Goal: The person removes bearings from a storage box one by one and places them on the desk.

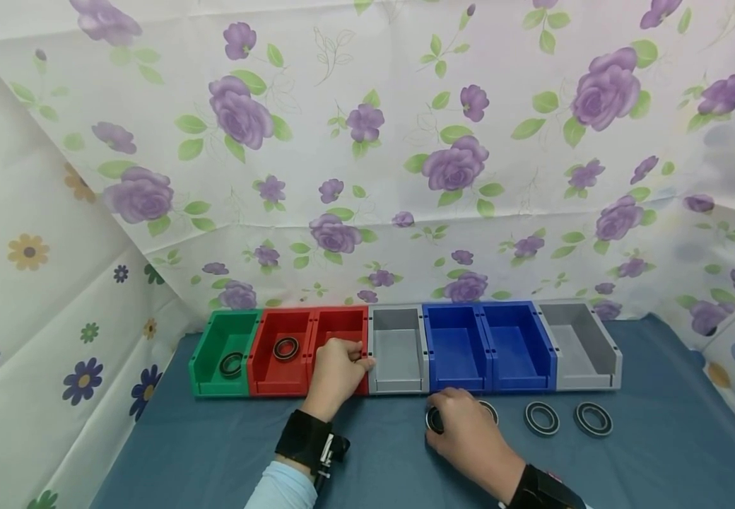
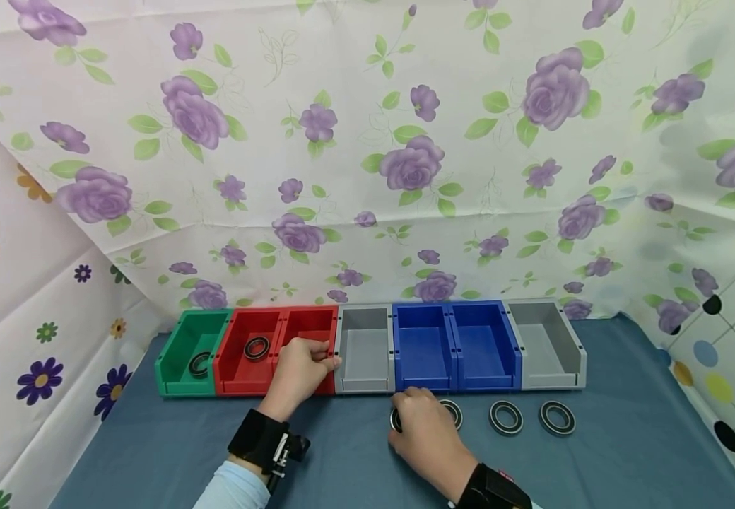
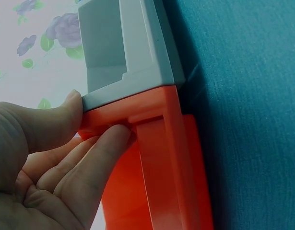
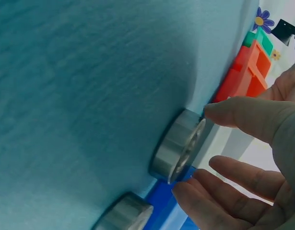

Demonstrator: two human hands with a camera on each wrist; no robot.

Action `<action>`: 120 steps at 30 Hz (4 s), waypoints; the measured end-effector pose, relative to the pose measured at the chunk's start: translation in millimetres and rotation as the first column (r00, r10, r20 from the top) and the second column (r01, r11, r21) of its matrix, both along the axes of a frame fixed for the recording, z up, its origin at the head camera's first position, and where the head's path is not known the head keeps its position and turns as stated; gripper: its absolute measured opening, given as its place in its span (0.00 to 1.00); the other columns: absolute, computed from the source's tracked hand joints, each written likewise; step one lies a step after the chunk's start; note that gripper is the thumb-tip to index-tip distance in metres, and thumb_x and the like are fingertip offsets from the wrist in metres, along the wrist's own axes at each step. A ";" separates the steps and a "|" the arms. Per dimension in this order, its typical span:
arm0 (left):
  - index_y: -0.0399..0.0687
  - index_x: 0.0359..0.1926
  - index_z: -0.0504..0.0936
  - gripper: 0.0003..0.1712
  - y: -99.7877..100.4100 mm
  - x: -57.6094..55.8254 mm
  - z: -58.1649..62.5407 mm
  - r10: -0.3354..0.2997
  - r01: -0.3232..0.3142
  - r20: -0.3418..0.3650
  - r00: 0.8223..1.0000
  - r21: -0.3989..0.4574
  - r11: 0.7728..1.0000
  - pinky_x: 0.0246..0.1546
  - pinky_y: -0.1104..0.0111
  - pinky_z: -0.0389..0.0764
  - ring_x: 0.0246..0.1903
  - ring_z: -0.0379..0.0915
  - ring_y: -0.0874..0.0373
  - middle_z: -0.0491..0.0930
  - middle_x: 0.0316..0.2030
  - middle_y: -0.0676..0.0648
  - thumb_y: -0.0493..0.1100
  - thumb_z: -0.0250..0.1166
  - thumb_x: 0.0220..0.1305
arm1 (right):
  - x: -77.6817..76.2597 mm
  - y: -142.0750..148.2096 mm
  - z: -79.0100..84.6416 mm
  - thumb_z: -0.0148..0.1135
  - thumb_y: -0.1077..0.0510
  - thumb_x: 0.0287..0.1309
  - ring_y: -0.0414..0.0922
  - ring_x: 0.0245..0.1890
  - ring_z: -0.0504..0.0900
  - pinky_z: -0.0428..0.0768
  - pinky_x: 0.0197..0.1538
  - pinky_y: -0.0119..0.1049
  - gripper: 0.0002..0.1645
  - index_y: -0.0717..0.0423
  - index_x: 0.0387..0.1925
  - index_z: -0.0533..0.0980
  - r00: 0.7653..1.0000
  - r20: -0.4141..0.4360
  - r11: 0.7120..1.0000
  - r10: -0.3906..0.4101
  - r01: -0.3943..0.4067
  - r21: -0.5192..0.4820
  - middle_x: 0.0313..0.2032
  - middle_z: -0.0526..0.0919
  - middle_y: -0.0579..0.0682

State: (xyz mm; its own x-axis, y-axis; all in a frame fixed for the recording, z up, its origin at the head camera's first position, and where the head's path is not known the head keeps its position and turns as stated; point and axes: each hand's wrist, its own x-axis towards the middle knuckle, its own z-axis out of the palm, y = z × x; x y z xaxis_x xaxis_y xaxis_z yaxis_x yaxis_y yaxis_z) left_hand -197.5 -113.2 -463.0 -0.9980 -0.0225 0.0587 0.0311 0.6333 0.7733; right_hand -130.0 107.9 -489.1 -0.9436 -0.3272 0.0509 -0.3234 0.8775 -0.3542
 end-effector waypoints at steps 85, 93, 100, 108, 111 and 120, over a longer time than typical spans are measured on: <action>0.49 0.52 0.80 0.25 -45.5 12.4 21.5 0.110 -0.117 -0.216 0.970 -0.019 0.993 0.36 0.69 0.77 0.39 0.75 0.62 0.79 0.44 0.52 0.53 0.68 0.55 | -78.8 68.6 31.3 0.63 0.51 0.53 0.44 0.11 0.71 0.68 0.13 0.33 0.24 0.53 0.11 0.63 0.891 0.121 0.876 -0.437 0.452 -0.168 0.10 0.58 0.44; 0.49 0.60 0.73 0.29 -93.3 14.9 29.8 0.211 -0.240 -0.387 0.897 -0.029 0.970 0.27 0.64 0.78 0.32 0.76 0.57 0.79 0.45 0.47 0.53 0.63 0.60 | -79.7 70.9 27.4 0.63 0.50 0.53 0.43 0.12 0.71 0.69 0.13 0.33 0.23 0.54 0.12 0.65 0.889 0.117 0.877 -0.443 0.456 -0.149 0.10 0.62 0.45; 0.48 0.65 0.67 0.33 -101.1 13.8 19.6 0.177 -0.237 -0.435 0.883 -0.087 0.968 0.44 0.55 0.75 0.56 0.66 0.50 0.69 0.60 0.45 0.50 0.63 0.60 | -79.1 72.3 27.3 0.63 0.50 0.53 0.43 0.11 0.70 0.68 0.13 0.33 0.24 0.53 0.10 0.64 0.889 0.103 0.879 -0.446 0.456 -0.136 0.10 0.59 0.43; 0.54 0.72 0.52 0.46 -76.5 9.9 4.5 -0.013 -0.096 -0.421 0.907 -0.237 0.967 0.56 0.51 0.62 0.68 0.41 0.50 0.47 0.70 0.48 0.50 0.66 0.57 | -80.7 70.8 30.3 0.63 0.51 0.53 0.43 0.11 0.70 0.69 0.14 0.33 0.25 0.52 0.10 0.62 0.899 0.106 0.886 -0.425 0.437 -0.155 0.10 0.56 0.43; 0.55 0.72 0.52 0.48 -67.0 7.4 -1.3 -0.097 -0.051 -0.430 0.898 -0.320 0.946 0.60 0.50 0.56 0.69 0.34 0.49 0.43 0.71 0.49 0.49 0.68 0.55 | -81.0 70.1 31.3 0.64 0.51 0.53 0.44 0.11 0.70 0.68 0.14 0.33 0.25 0.52 0.10 0.62 0.899 0.104 0.886 -0.425 0.437 -0.155 0.10 0.56 0.43; 0.49 0.72 0.48 0.51 -41.9 1.9 -10.9 -0.291 0.066 -0.369 0.883 -0.516 0.854 0.63 0.54 0.48 0.69 0.32 0.47 0.42 0.71 0.46 0.47 0.69 0.54 | -81.2 69.8 31.8 0.64 0.51 0.53 0.43 0.12 0.71 0.69 0.15 0.33 0.24 0.53 0.11 0.64 0.890 0.125 0.880 -0.438 0.453 -0.142 0.11 0.59 0.44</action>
